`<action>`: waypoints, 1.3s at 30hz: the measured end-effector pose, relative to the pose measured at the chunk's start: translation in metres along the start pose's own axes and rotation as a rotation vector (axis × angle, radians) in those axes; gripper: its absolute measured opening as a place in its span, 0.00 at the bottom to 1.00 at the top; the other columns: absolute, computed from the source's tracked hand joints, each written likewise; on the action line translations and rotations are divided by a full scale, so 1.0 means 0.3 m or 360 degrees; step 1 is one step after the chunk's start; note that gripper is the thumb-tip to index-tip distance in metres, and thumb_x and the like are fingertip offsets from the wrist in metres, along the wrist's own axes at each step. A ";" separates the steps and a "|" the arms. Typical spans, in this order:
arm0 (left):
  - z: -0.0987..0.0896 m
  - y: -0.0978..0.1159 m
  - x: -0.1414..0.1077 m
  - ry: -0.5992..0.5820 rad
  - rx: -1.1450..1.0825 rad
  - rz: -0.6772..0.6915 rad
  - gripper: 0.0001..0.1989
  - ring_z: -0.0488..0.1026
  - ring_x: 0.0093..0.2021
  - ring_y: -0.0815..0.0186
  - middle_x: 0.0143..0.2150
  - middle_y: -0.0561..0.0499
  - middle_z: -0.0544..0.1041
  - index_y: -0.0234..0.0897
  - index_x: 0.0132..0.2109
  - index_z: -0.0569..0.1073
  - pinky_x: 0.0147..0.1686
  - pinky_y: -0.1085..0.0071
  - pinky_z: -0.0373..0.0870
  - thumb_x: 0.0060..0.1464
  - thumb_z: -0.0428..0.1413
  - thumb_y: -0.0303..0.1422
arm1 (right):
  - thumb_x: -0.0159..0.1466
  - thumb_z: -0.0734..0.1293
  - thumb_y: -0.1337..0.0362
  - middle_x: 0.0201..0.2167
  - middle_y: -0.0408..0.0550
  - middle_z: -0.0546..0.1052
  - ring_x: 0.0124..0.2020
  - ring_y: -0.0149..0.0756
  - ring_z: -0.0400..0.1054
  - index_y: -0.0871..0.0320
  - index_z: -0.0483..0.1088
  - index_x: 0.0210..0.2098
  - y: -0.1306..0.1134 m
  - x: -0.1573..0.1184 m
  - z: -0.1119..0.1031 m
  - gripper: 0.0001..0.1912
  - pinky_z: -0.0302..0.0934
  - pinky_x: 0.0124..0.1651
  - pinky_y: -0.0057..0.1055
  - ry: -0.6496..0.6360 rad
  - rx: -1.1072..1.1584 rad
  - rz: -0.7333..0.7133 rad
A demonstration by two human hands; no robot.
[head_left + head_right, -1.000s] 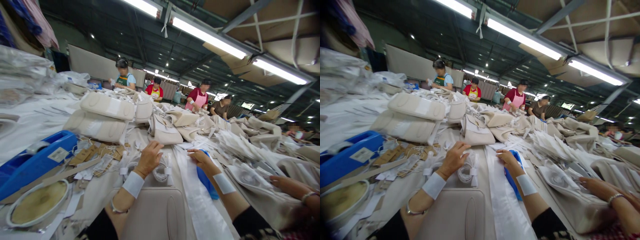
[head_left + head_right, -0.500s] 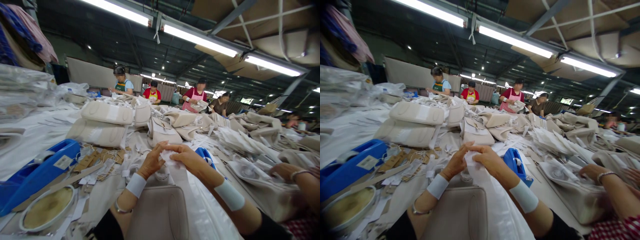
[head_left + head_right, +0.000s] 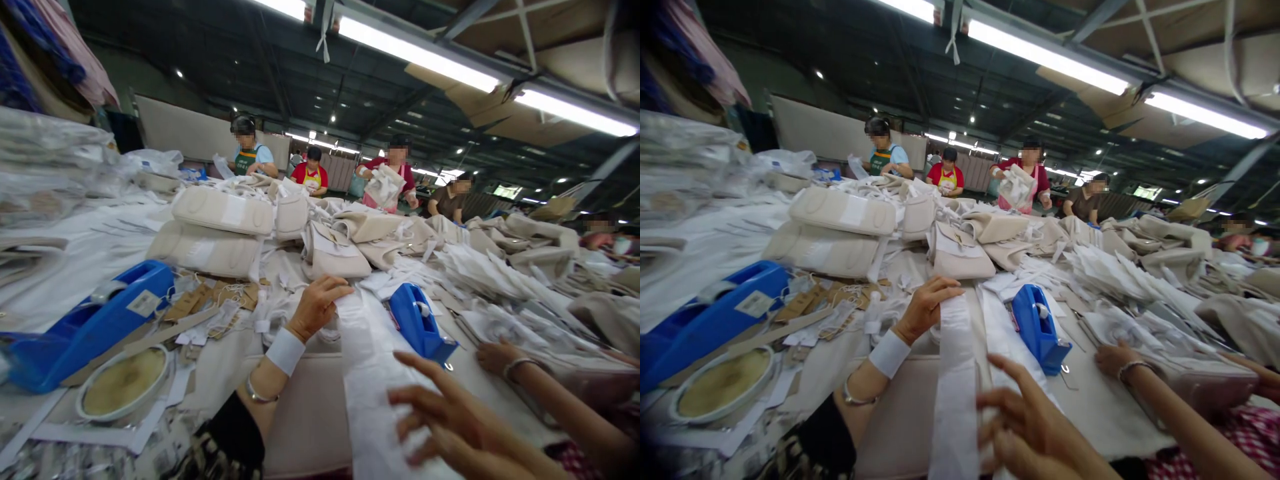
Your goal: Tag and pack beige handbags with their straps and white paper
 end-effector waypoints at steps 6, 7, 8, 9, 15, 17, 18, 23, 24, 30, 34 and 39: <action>-0.030 0.009 -0.004 0.0026 0.0015 -0.0114 0.17 0.70 0.51 0.62 0.49 0.45 0.75 0.39 0.51 0.75 0.52 0.64 0.70 0.63 0.46 0.24 | 0.49 0.78 0.54 0.50 0.56 0.74 0.48 0.41 0.71 0.58 0.54 0.62 -0.072 0.351 0.043 0.47 0.64 0.50 0.37 0.0244 0.0339 -0.0373; -0.035 0.006 -0.005 0.0045 0.0024 -0.0134 0.17 0.71 0.51 0.63 0.49 0.46 0.75 0.40 0.51 0.75 0.52 0.64 0.70 0.63 0.46 0.25 | 0.47 0.78 0.55 0.46 0.53 0.75 0.44 0.40 0.72 0.58 0.60 0.56 -0.071 0.389 0.068 0.42 0.66 0.46 0.35 0.0209 0.0430 -0.0395; -0.041 0.003 -0.007 0.0067 0.0037 -0.0150 0.17 0.71 0.50 0.63 0.48 0.46 0.75 0.40 0.51 0.75 0.52 0.65 0.70 0.63 0.46 0.24 | 0.46 0.79 0.56 0.42 0.51 0.76 0.41 0.38 0.73 0.58 0.64 0.50 -0.066 0.416 0.095 0.36 0.66 0.43 0.32 0.0175 0.0502 -0.0406; -0.045 0.000 -0.008 0.0087 0.0051 -0.0159 0.18 0.71 0.50 0.63 0.48 0.46 0.74 0.40 0.51 0.75 0.51 0.65 0.70 0.63 0.45 0.24 | 0.45 0.79 0.57 0.38 0.48 0.77 0.37 0.35 0.73 0.59 0.67 0.45 -0.056 0.432 0.120 0.32 0.66 0.39 0.29 0.0141 0.0551 -0.0396; -0.049 -0.099 -0.013 -0.0002 0.0475 -0.0612 0.16 0.70 0.51 0.63 0.48 0.45 0.72 0.37 0.54 0.73 0.52 0.67 0.68 0.63 0.48 0.27 | 0.46 0.79 0.59 0.28 0.43 0.76 0.25 0.26 0.68 0.59 0.73 0.39 -0.010 0.369 0.076 0.23 0.63 0.28 0.22 0.0139 0.0767 -0.0324; -0.043 -0.166 -0.041 -0.0167 0.0710 -0.0952 0.14 0.71 0.50 0.61 0.48 0.43 0.74 0.35 0.53 0.72 0.52 0.66 0.68 0.65 0.47 0.31 | 0.44 0.80 0.61 0.27 0.42 0.76 0.23 0.26 0.67 0.57 0.72 0.37 -0.015 0.306 -0.065 0.23 0.62 0.24 0.20 0.0390 0.0762 -0.0348; -0.035 -0.193 -0.060 -0.0269 0.0780 -0.1074 0.14 0.73 0.49 0.60 0.46 0.42 0.75 0.34 0.50 0.73 0.50 0.65 0.68 0.66 0.46 0.32 | 0.43 0.80 0.61 0.27 0.42 0.76 0.22 0.26 0.66 0.56 0.72 0.37 -0.023 0.266 -0.147 0.24 0.61 0.22 0.20 0.0537 0.0711 -0.0358; 0.055 -0.262 -0.141 -0.0717 0.0797 -0.1175 0.15 0.77 0.41 0.56 0.38 0.38 0.79 0.31 0.38 0.77 0.43 0.63 0.71 0.64 0.47 0.33 | 0.47 0.77 0.58 0.38 0.52 0.79 0.31 0.40 0.73 0.45 0.70 0.49 -0.146 0.021 -0.498 0.30 0.66 0.25 0.31 0.1175 0.0152 -0.0488; 0.071 -0.271 -0.155 -0.0784 0.0802 -0.1170 0.15 0.78 0.41 0.55 0.38 0.37 0.80 0.31 0.38 0.78 0.43 0.63 0.71 0.64 0.47 0.32 | 0.50 0.75 0.57 0.39 0.52 0.79 0.33 0.43 0.73 0.42 0.69 0.51 -0.184 -0.024 -0.537 0.29 0.66 0.26 0.34 0.1292 0.0034 -0.0560; 0.120 -0.311 -0.181 -0.0973 0.0838 -0.1114 0.21 0.75 0.51 0.51 0.46 0.33 0.78 0.30 0.42 0.78 0.50 0.57 0.69 0.66 0.42 0.34 | 0.55 0.64 0.66 0.36 0.48 0.80 0.23 0.35 0.68 0.48 0.76 0.46 -0.315 0.067 -0.481 0.19 0.61 0.32 0.39 0.1473 -0.1129 -0.0667; 0.138 -0.341 -0.183 -0.1043 0.0762 -0.1081 0.21 0.75 0.50 0.54 0.45 0.35 0.79 0.30 0.40 0.78 0.52 0.59 0.68 0.66 0.42 0.34 | 0.45 0.63 0.76 0.37 0.49 0.79 0.24 0.33 0.67 0.58 0.79 0.32 -0.111 0.454 -0.338 0.18 0.58 0.25 0.30 0.0696 -0.0741 -0.0242; 0.129 -0.361 -0.168 -0.1002 0.0556 -0.0979 0.15 0.75 0.50 0.62 0.45 0.43 0.80 0.35 0.42 0.76 0.56 0.66 0.67 0.65 0.44 0.31 | 0.42 0.61 0.74 0.26 0.49 0.78 0.25 0.33 0.69 0.61 0.77 0.24 0.083 0.694 -0.208 0.14 0.58 0.25 0.24 0.0209 -0.0507 0.0001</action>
Point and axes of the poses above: each hand's wrist, its own x-axis towards the middle knuckle, its own z-axis out of the palm, y = z × x, the point moved 8 cm from there along x, towards the middle knuckle
